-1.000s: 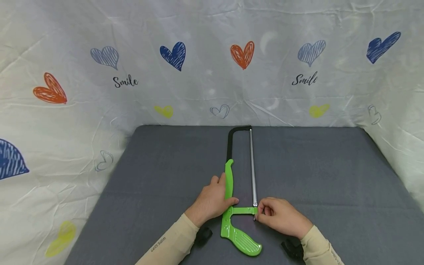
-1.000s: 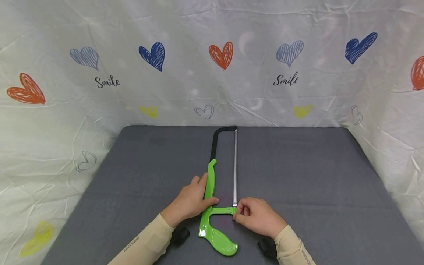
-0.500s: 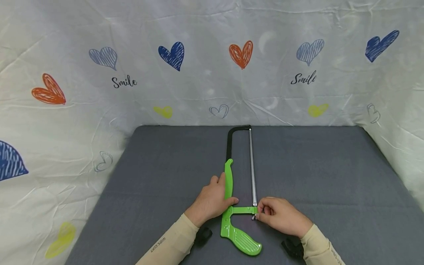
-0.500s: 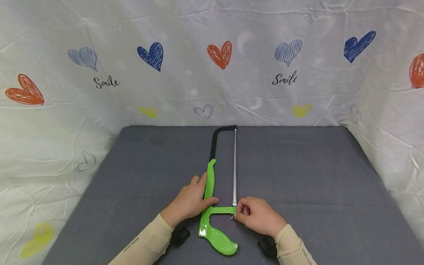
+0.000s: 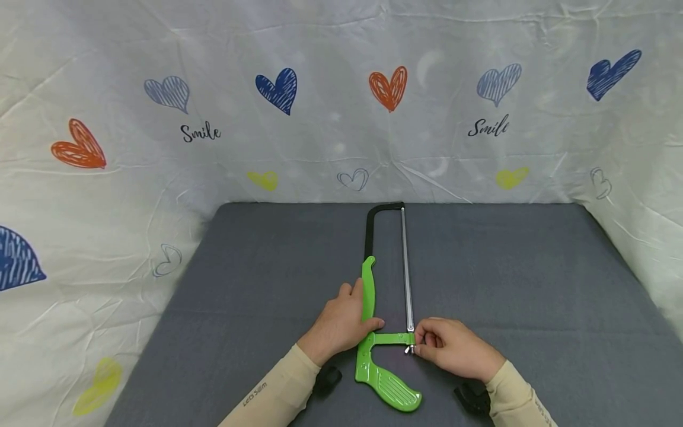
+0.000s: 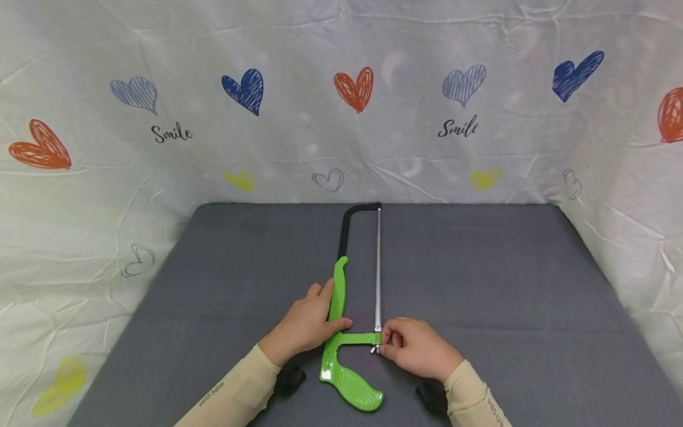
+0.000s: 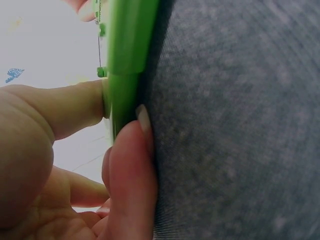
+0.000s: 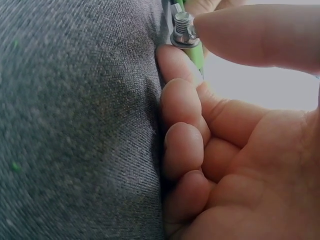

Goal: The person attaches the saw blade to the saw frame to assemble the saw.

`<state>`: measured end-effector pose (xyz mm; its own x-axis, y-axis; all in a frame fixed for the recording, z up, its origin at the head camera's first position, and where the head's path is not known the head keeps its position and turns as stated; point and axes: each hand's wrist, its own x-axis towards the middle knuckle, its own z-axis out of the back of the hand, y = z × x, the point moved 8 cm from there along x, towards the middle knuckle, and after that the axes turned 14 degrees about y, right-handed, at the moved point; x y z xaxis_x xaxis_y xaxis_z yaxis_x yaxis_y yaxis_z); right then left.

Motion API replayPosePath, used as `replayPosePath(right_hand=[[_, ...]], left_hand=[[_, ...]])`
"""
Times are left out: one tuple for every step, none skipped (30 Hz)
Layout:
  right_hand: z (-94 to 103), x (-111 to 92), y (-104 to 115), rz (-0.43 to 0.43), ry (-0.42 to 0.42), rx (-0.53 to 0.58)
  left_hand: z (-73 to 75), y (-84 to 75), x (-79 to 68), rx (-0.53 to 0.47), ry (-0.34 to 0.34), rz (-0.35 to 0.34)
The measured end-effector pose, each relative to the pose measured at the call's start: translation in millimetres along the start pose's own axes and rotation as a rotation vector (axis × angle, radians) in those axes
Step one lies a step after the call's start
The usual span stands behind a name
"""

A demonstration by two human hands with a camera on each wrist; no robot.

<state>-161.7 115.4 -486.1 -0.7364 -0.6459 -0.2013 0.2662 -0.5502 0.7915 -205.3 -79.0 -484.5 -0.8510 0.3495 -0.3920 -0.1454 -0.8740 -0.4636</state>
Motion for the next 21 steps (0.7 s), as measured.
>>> replayPosePath(right_hand=[[-0.1,-0.1,-0.2,0.001,0.001,0.001],[0.0,-0.1,-0.5,-0.001,0.002,0.005],[-0.1,-0.1,-0.9,-0.003,0.004,0.009],[-0.3,-0.2,-1.3,-0.005,0.006,0.012],[-0.4,-0.3,-1.7,-0.007,0.007,0.015],[-0.5,-0.4,-1.9,-0.009,0.008,0.017],[-0.5,-0.5,-2.1,-0.011,0.008,0.019],[-0.5,-0.5,-2.1,-0.012,0.008,0.019],[-0.5,-0.6,-2.1,-0.013,0.008,0.019],[-0.5,-0.5,-2.2,-0.014,0.007,0.019],[-0.3,-0.4,-2.2,-0.016,0.006,0.020],[-0.3,-0.2,-2.3,-0.018,0.005,0.021],[-0.4,0.0,-2.4,-0.021,0.005,0.020],[-0.8,0.2,-2.7,-0.024,0.006,0.024],[-1.1,0.4,-2.9,-0.027,0.007,0.027],[-1.4,0.6,-3.1,-0.030,0.007,0.027],[-1.8,0.8,-3.2,-0.031,0.009,0.028],[-2.1,1.0,-3.1,-0.031,0.009,0.029],[-2.4,1.1,-3.1,-0.029,0.010,0.030],[-2.5,1.1,-2.9,-0.027,0.011,0.031],[-2.3,1.1,-2.8,-0.025,0.010,0.031]], left_hand=[[-0.2,0.3,0.2,0.000,0.001,0.000],[-0.3,0.2,0.2,0.001,0.000,-0.001],[-0.3,0.0,0.3,0.001,0.001,-0.003],[-0.6,-0.1,0.4,-0.001,0.002,-0.005],[-0.8,-0.1,0.5,-0.002,0.003,-0.006],[-1.1,-0.1,0.7,-0.001,0.005,-0.007],[-1.3,0.0,0.8,-0.002,0.006,-0.006],[-1.4,0.0,0.8,-0.002,0.006,-0.007],[-1.4,0.2,1.1,-0.002,0.007,-0.007],[-1.3,0.4,1.2,-0.003,0.006,-0.007],[-1.4,0.7,1.4,-0.002,0.007,-0.006],[-1.0,0.7,1.3,0.000,0.006,-0.006],[-0.9,0.9,1.2,0.001,0.006,-0.004],[-0.7,0.9,1.0,0.001,0.004,-0.005],[-0.4,0.7,0.8,0.002,0.003,-0.005],[-0.4,0.8,0.6,0.002,0.002,-0.006],[-0.5,0.9,0.3,0.002,0.003,-0.005],[-0.3,0.8,-0.1,0.000,0.001,-0.007],[-0.6,1.0,-0.3,-0.001,0.002,-0.007],[-0.5,1.0,-0.6,-0.004,0.001,-0.008],[-0.6,1.1,-0.9,-0.003,0.002,-0.007]])
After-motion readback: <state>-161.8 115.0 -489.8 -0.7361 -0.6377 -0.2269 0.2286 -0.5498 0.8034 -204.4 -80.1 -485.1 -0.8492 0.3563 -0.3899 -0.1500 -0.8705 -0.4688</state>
